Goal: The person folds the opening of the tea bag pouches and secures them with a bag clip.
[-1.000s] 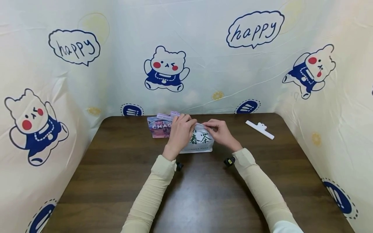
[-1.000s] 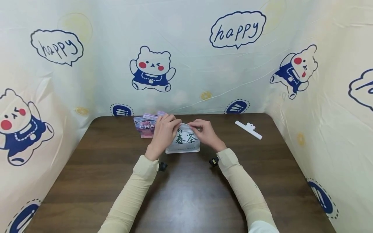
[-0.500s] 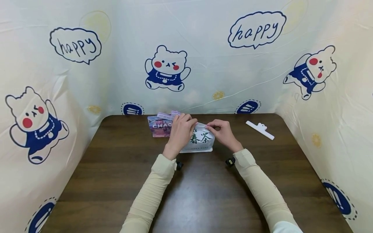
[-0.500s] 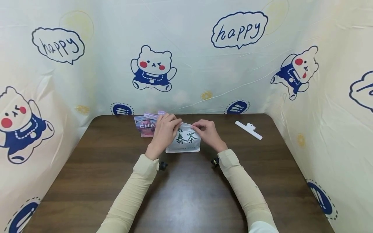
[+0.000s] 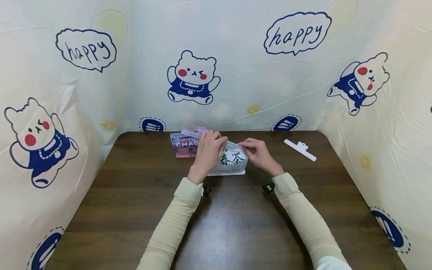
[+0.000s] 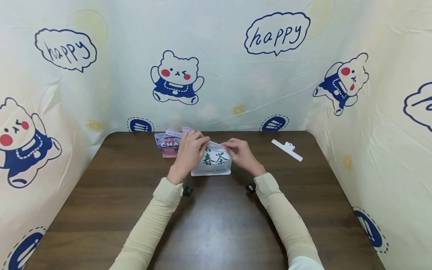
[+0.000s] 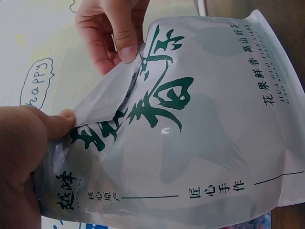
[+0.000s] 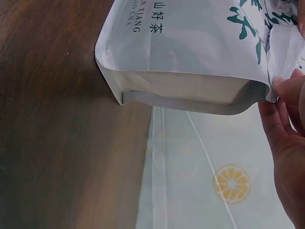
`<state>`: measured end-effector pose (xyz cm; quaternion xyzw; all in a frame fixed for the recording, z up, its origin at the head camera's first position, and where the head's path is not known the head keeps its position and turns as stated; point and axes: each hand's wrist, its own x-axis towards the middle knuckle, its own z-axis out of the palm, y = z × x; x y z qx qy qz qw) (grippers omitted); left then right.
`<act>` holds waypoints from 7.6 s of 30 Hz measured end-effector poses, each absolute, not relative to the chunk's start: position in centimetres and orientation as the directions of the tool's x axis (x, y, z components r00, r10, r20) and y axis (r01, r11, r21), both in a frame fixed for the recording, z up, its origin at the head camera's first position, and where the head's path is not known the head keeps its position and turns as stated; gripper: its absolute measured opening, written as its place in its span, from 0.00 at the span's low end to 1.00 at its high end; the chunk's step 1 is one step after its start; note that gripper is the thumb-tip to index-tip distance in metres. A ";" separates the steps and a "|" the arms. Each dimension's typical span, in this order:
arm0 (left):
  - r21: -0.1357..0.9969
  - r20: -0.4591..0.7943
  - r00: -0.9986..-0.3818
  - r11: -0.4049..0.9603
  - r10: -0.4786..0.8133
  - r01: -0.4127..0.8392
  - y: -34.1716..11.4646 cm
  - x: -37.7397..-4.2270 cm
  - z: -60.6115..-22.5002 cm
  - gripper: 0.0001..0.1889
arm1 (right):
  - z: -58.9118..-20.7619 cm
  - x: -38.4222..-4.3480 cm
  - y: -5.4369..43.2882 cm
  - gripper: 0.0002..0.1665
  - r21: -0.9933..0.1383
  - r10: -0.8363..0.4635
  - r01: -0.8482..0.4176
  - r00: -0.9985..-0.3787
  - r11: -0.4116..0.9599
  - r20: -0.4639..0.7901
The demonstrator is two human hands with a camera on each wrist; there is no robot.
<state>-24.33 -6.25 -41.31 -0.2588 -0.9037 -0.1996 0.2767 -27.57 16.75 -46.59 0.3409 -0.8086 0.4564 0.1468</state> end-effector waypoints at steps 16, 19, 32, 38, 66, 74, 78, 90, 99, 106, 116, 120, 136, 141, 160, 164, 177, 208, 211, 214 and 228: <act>0.239 0.599 -0.718 0.776 0.355 0.583 -6.3 -24.4 -41.3 0.08 | -47.8 -27.6 17.5 0.10 -0.707 -0.306 -0.612 -0.790 0.355 0.531; 0.239 0.604 -0.714 0.775 0.353 0.585 -6.3 -24.4 -41.4 0.08 | -47.7 -27.6 17.3 0.10 -0.671 -0.319 -0.638 -0.770 0.377 0.553; 0.228 0.618 -0.704 0.776 0.351 0.588 -6.3 -24.4 -41.3 0.08 | -47.5 -27.9 17.5 0.10 -0.636 -0.338 -0.679 -0.735 0.367 0.588; 0.244 0.615 -0.712 0.776 0.339 0.581 -6.4 -24.4 -41.2 0.08 | -46.8 -27.8 17.1 0.09 -0.599 -0.372 -0.713 -0.701 0.364 0.609; 0.194 0.664 -0.653 0.760 0.364 0.620 -6.2 -24.0 -41.7 0.07 | -43.4 -27.6 13.8 0.06 -0.585 -0.477 -0.728 -0.681 0.357 0.556; 0.187 0.659 -0.658 0.768 0.365 0.613 -6.3 -24.1 -41.8 0.07 | -43.1 -28.0 13.4 0.05 -0.576 -0.485 -0.746 -0.660 0.334 0.573; 0.204 0.656 -0.662 0.759 0.363 0.618 -6.5 -24.0 -41.9 0.07 | -43.1 -28.0 13.3 0.04 -0.562 -0.484 -0.762 -0.643 0.322 0.594; 0.232 0.678 -0.652 0.743 0.340 0.628 -6.6 -24.0 -42.3 0.07 | -43.8 -27.9 13.1 0.04 -0.636 -0.423 -0.720 -0.686 0.278 0.591; 0.231 0.681 -0.652 0.749 0.332 0.622 -6.5 -24.0 -42.3 0.08 | -42.6 -26.3 13.0 0.09 -0.684 -0.420 -0.705 -0.687 0.187 0.594; 0.236 0.667 -0.665 0.751 0.337 0.617 -6.5 -23.9 -42.1 0.08 | -43.1 -26.5 13.9 0.09 -0.727 -0.386 -0.661 -0.729 0.186 0.565; 0.253 0.675 -0.666 0.748 0.317 0.613 -6.4 -23.9 -42.3 0.07 | -43.5 -26.6 14.1 0.08 -0.715 -0.369 -0.670 -0.727 0.199 0.579; 0.249 0.677 -0.663 0.747 0.321 0.616 -6.3 -24.0 -42.4 0.07 | -43.4 -26.4 14.3 0.11 -0.717 -0.381 -0.661 -0.735 0.219 0.561; 0.262 0.699 -0.654 0.748 0.289 0.610 -6.5 -24.1 -42.5 0.07 | -44.4 -26.4 15.3 0.06 -0.697 -0.300 -0.665 -0.745 0.269 0.596; 0.269 0.712 -0.649 0.749 0.269 0.606 -6.4 -24.2 -42.7 0.07 | -44.9 -26.3 15.3 0.09 -0.651 -0.323 -0.709 -0.704 0.270 0.633; 0.277 0.711 -0.650 0.742 0.269 0.610 -6.2 -24.2 -42.6 0.07 | -44.6 -25.9 16.1 0.15 -0.687 -0.379 -0.677 -0.728 0.264 0.572; 0.274 0.716 -0.645 0.743 0.267 0.611 -6.2 -24.2 -42.6 0.07 | -44.7 -25.9 16.2 0.17 -0.681 -0.382 -0.682 -0.724 0.266 0.575; 0.288 0.701 -0.660 0.739 0.272 0.610 -6.5 -24.5 -42.4 0.07 | -44.4 -26.1 15.5 0.12 -0.687 -0.317 -0.687 -0.723 0.237 0.614; 0.287 0.701 -0.648 0.714 0.298 0.639 -6.7 -24.2 -42.5 0.08 | -42.9 -26.5 12.2 0.05 -0.600 -0.379 -0.771 -0.632 0.215 0.676; 0.290 0.698 -0.655 0.722 0.289 0.628 -6.7 -24.1 -42.5 0.08 | -43.9 -27.1 12.5 0.05 -0.634 -0.367 -0.742 -0.664 0.218 0.651; 0.286 0.704 -0.654 0.732 0.278 0.618 -6.5 -24.0 -42.5 0.07 | -44.8 -27.7 12.8 0.06 -0.646 -0.367 -0.727 -0.681 0.233 0.634; 0.282 0.719 -0.647 0.743 0.255 0.606 -6.0 -23.7 -42.2 0.05 | -42.8 -25.8 13.2 0.12 -0.627 -0.442 -0.737 -0.664 0.251 0.603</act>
